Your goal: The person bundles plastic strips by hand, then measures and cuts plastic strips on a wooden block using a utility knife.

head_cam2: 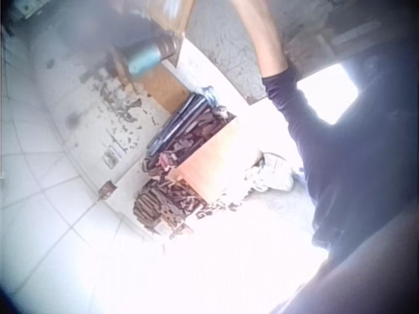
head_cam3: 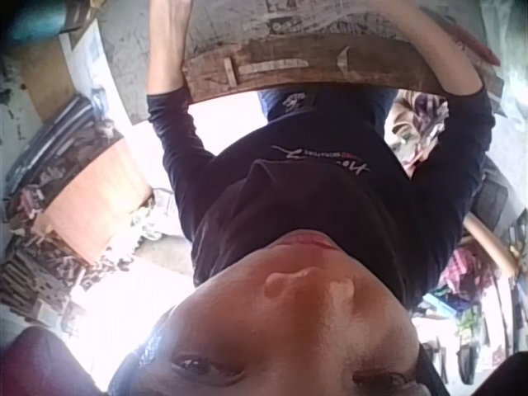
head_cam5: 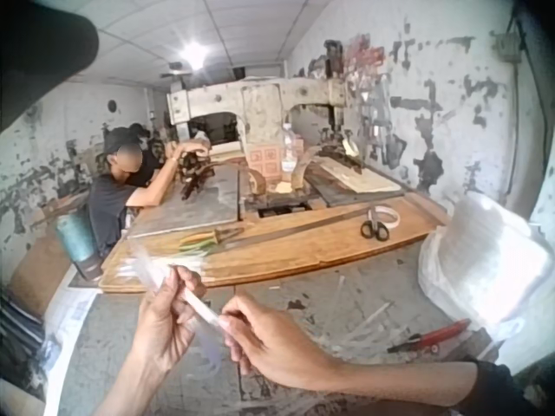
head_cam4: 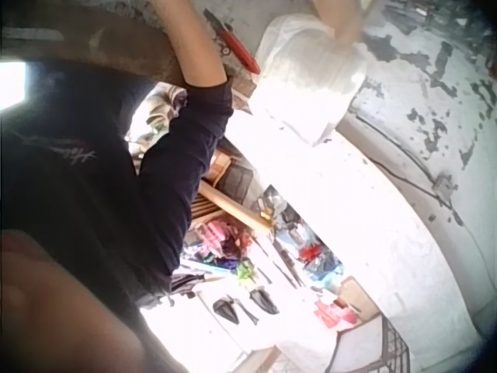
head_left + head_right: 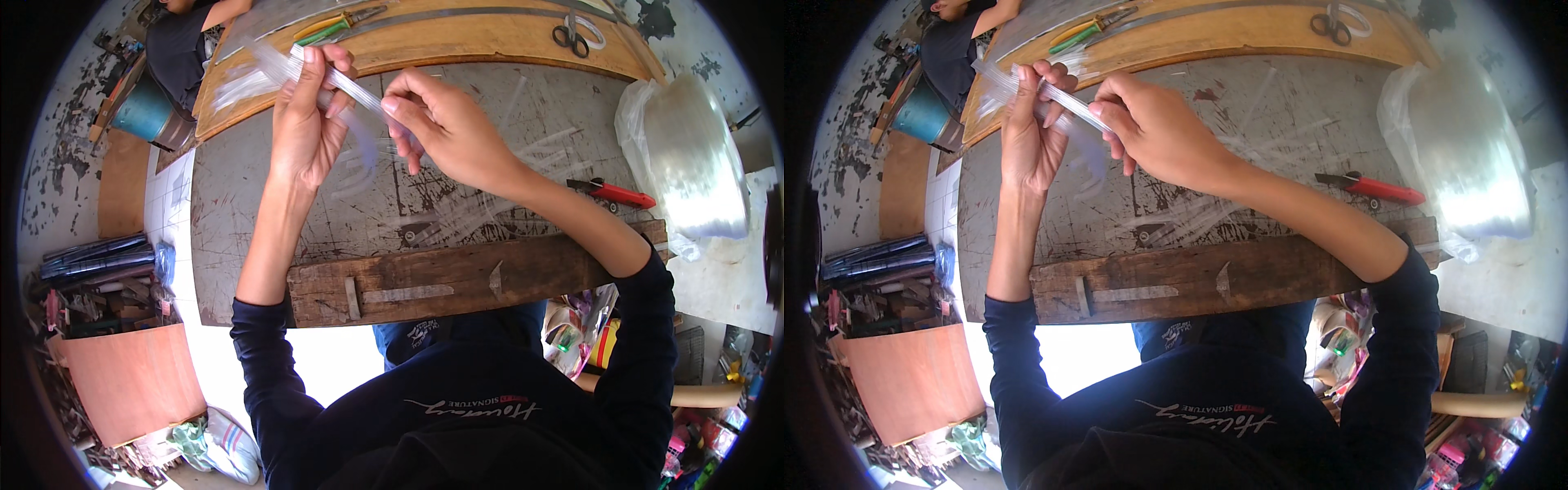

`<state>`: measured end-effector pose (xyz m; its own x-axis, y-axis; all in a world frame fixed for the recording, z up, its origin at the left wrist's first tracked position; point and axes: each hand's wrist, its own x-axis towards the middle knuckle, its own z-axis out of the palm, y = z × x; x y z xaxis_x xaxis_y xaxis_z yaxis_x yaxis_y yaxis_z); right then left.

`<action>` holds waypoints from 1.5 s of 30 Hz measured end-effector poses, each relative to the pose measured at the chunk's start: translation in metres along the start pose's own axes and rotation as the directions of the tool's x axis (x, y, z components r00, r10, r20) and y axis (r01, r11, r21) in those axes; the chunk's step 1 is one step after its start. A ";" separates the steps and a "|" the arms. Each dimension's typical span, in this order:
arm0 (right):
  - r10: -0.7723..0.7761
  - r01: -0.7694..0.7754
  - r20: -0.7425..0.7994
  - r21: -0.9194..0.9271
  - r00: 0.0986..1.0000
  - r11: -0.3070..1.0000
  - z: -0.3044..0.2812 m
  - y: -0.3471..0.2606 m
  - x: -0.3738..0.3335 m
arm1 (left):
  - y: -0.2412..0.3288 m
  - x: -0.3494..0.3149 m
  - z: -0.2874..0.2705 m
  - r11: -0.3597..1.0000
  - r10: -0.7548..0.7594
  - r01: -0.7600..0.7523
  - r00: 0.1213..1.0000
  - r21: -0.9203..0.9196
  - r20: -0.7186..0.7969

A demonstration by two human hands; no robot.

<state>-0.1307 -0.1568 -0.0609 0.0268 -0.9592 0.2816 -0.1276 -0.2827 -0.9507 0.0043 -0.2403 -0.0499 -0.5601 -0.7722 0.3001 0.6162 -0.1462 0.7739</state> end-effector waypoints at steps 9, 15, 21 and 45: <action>-0.041 0.281 0.318 -0.761 0.947 0.585 -0.034 0.041 0.005 | 0.080 0.008 -0.029 0.908 0.178 -0.133 0.981 -0.397 0.078; 0.287 0.155 0.374 -0.805 0.882 0.573 -0.023 0.037 0.002 | 0.136 -0.003 -0.067 0.916 0.311 -0.275 0.946 -0.292 0.085; 0.162 0.224 0.370 -0.800 0.915 0.557 -0.026 0.042 -0.002 | 0.117 0.008 -0.069 0.913 0.200 -0.150 0.975 -0.380 0.097; -0.119 0.113 -0.088 -0.065 0.989 0.991 -0.025 0.002 0.007 | -0.002 -0.003 0.004 0.871 -0.288 0.299 0.953 0.389 -0.088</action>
<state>-0.1555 -0.1640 -0.0579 -0.0459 -0.9141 0.4028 -0.1884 -0.3881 -0.9022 0.0027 -0.2346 -0.0499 -0.6632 -0.7484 0.0141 0.1536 -0.1177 0.9811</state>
